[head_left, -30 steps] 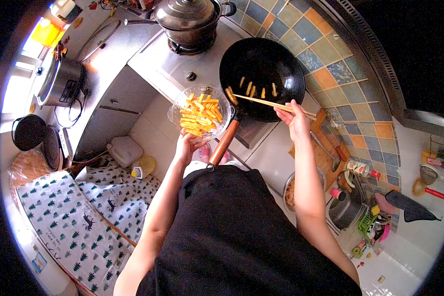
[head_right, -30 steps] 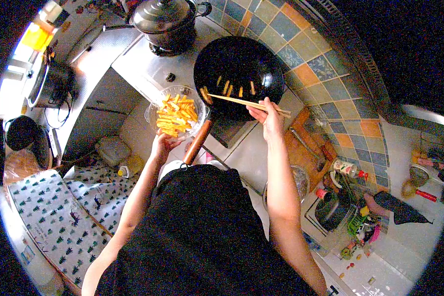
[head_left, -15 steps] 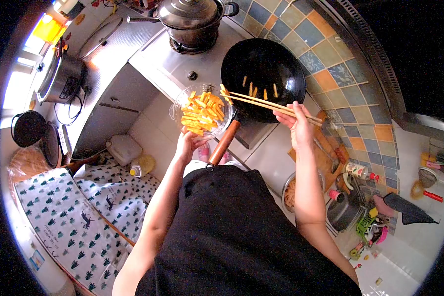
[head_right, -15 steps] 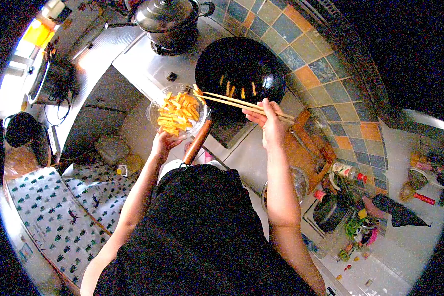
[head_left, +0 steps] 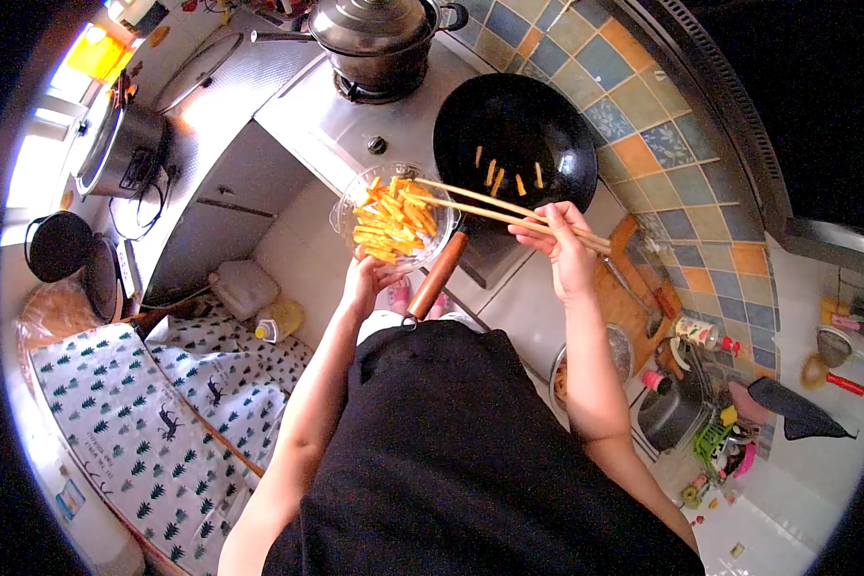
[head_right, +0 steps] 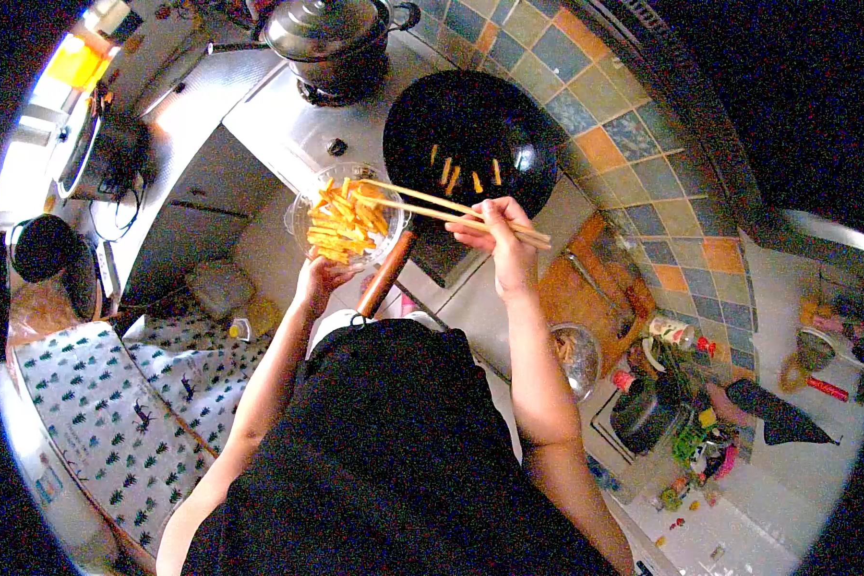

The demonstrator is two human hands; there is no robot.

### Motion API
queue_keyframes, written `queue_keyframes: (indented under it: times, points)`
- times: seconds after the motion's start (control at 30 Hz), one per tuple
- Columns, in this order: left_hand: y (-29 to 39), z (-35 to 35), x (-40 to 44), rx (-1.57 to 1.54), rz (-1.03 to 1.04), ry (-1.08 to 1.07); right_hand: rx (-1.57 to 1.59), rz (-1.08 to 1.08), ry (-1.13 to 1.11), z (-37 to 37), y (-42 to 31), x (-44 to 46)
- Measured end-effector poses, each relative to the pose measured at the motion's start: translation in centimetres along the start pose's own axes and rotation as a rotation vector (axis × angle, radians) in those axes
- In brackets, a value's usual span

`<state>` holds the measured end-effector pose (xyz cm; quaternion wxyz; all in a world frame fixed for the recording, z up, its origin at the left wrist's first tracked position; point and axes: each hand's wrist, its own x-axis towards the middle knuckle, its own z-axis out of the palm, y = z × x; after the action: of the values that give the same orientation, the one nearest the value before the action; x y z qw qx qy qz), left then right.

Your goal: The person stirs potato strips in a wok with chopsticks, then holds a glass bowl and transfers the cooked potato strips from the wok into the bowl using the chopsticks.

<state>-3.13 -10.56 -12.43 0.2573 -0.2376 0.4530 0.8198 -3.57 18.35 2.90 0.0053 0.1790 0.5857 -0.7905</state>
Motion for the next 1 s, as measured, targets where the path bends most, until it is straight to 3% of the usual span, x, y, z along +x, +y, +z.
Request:
queue_keyframes:
  times: [0.3, 0.53, 0.73, 0.87, 1.0]
  points:
    - [1.3, 0.1, -1.6, 0.024, 0.043, 0.017, -0.172, -0.172, 0.267, -5.2, 0.8, 1.3]
    - [2.3, 0.6, -1.9, -0.013, 0.103, 0.013, -0.051, -0.137, 0.415, -6.3, 3.7, 1.2]
    - [2.2, 0.7, -1.8, 0.022, 0.083, -0.006, -0.063, -0.183, 0.378, -4.0, 6.0, 2.3]
    - [1.7, 0.3, -1.8, 0.002, 0.075, 0.008, -0.260, -0.306, 0.334, -2.4, 6.6, 3.5]
    - [1.6, 0.1, -2.1, -0.015, 0.077, 0.037, -0.173, -0.346, 0.366, -2.2, 6.8, 4.9]
